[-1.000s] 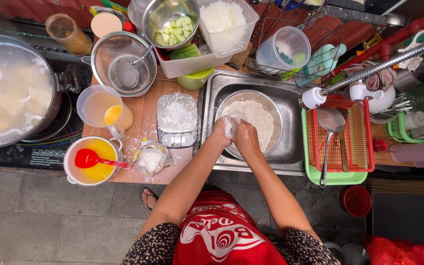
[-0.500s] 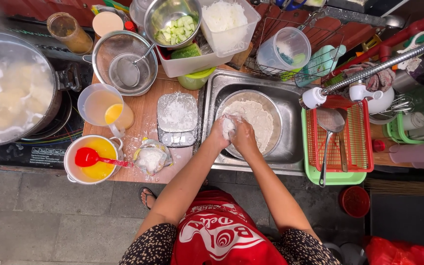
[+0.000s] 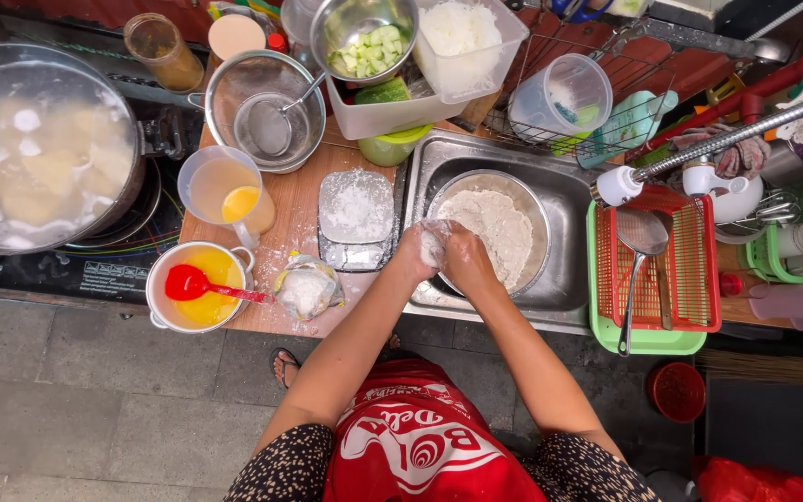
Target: Coating small dough balls with flour and arranging them on a tray in a kitchen setting.
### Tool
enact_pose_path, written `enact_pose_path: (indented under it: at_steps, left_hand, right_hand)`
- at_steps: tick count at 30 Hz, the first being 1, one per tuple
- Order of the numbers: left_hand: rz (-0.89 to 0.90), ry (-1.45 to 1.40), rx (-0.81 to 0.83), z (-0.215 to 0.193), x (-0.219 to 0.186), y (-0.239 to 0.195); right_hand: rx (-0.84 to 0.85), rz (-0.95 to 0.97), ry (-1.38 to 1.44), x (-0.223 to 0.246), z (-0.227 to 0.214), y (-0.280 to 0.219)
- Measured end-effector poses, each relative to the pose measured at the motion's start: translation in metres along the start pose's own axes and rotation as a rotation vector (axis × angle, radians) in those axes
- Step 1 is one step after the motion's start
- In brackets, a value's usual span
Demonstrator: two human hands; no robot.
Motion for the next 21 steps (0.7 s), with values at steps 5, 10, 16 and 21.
enact_pose_path:
  at_steps: [5, 10, 16, 21]
  left_hand:
    - [-0.035, -0.094, 0.060, -0.033, -0.014, 0.016]
    - [-0.024, -0.105, 0.060, -0.045, -0.031, -0.004]
    - [-0.014, -0.119, 0.061, -0.061, -0.054, -0.029]
    - [-0.012, -0.163, 0.046, -0.064, -0.086, -0.076]
  right_hand:
    - [0.065, -0.143, -0.095, 0.017, -0.004, 0.004]
    - [0.040, -0.312, -0.174, 0.024, 0.013, 0.012]
    - [0.003, -0.429, 0.101, 0.073, -0.038, 0.008]
    - [-0.231, -0.178, 0.292, 0.018, -0.027, 0.012]
Point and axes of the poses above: each hand's wrist, its own y-axis towards the middle knuckle, its own z-axis out of the palm, x = y × z, the point moved 2 cm from there along y, towards the middle knuckle, and after that the axes turned 6 degrees about x, right-handed, at the moved point
